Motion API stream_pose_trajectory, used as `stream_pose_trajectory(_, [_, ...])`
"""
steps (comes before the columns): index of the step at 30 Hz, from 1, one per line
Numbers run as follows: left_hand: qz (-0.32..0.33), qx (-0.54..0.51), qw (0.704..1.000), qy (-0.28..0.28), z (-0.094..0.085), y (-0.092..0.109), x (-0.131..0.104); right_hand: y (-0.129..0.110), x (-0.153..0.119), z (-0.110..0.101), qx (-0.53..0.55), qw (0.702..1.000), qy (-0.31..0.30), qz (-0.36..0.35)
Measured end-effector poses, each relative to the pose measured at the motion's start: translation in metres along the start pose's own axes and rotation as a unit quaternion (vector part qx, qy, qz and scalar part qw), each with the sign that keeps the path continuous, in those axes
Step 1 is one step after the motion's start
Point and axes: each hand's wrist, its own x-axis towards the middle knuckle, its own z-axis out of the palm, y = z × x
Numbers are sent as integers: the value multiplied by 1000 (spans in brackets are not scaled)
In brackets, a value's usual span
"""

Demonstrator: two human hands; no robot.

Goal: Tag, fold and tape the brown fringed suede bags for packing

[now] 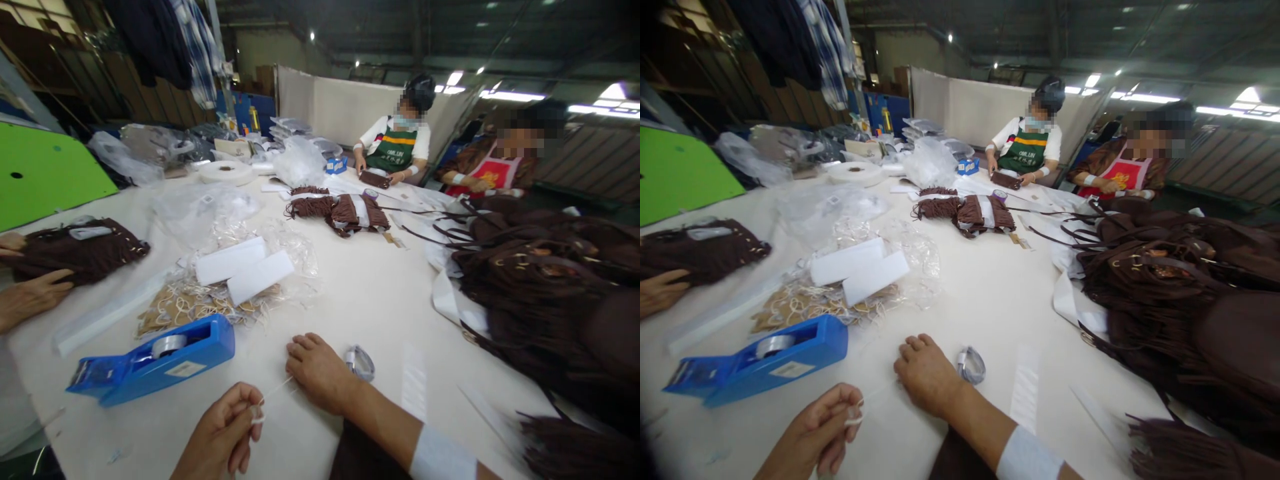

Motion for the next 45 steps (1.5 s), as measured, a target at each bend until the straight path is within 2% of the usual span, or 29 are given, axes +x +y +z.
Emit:
stream_pose_trajectory(4, [-27,-23,999,-25,10,16,-5,-13,-22,-19,124,992,-17,28])
stream_pose_trajectory(7, [-32,-21,997,-61,18,23,-7,-22,-27,-26,261,965,-4,4])
stream_pose_trajectory(10, [-28,-13,997,-72,19,25,-6,-25,-24,-14,311,950,-1,13])
stream_pose_trajectory(14, [-10,8,999,-33,12,22,-1,-24,-20,15,285,956,16,64])
stream_pose_trajectory(17, [-15,14,999,-27,8,16,3,-22,-21,29,313,945,47,81])
stream_pose_trajectory(20, [-18,-1,1000,-19,8,11,7,-20,-22,34,369,918,55,132])
stream_pose_trajectory(23, [-21,-21,1000,4,9,6,10,-18,-20,35,456,871,47,175])
stream_pose_trajectory(26, [-5,-10,998,55,12,0,12,-17,-17,33,502,844,46,183])
stream_pose_trajectory(29, [74,54,984,154,17,-9,9,-18,-15,32,512,837,49,186])
stream_pose_trajectory(31, [115,114,968,190,21,-15,5,-19,-15,32,514,836,47,187])
stream_pose_trajectory(34, [117,231,951,169,21,-22,1,-19,-13,32,512,836,48,192])
stream_pose_trajectory(38, [125,416,889,148,17,-22,-2,-19,-11,28,502,840,54,198])
stream_pose_trajectory(41, [142,463,867,121,19,-19,0,-17,-11,24,496,844,51,196])
stream_pose_trajectory(45, [126,470,864,128,28,-22,9,-15,-12,22,489,850,47,188])
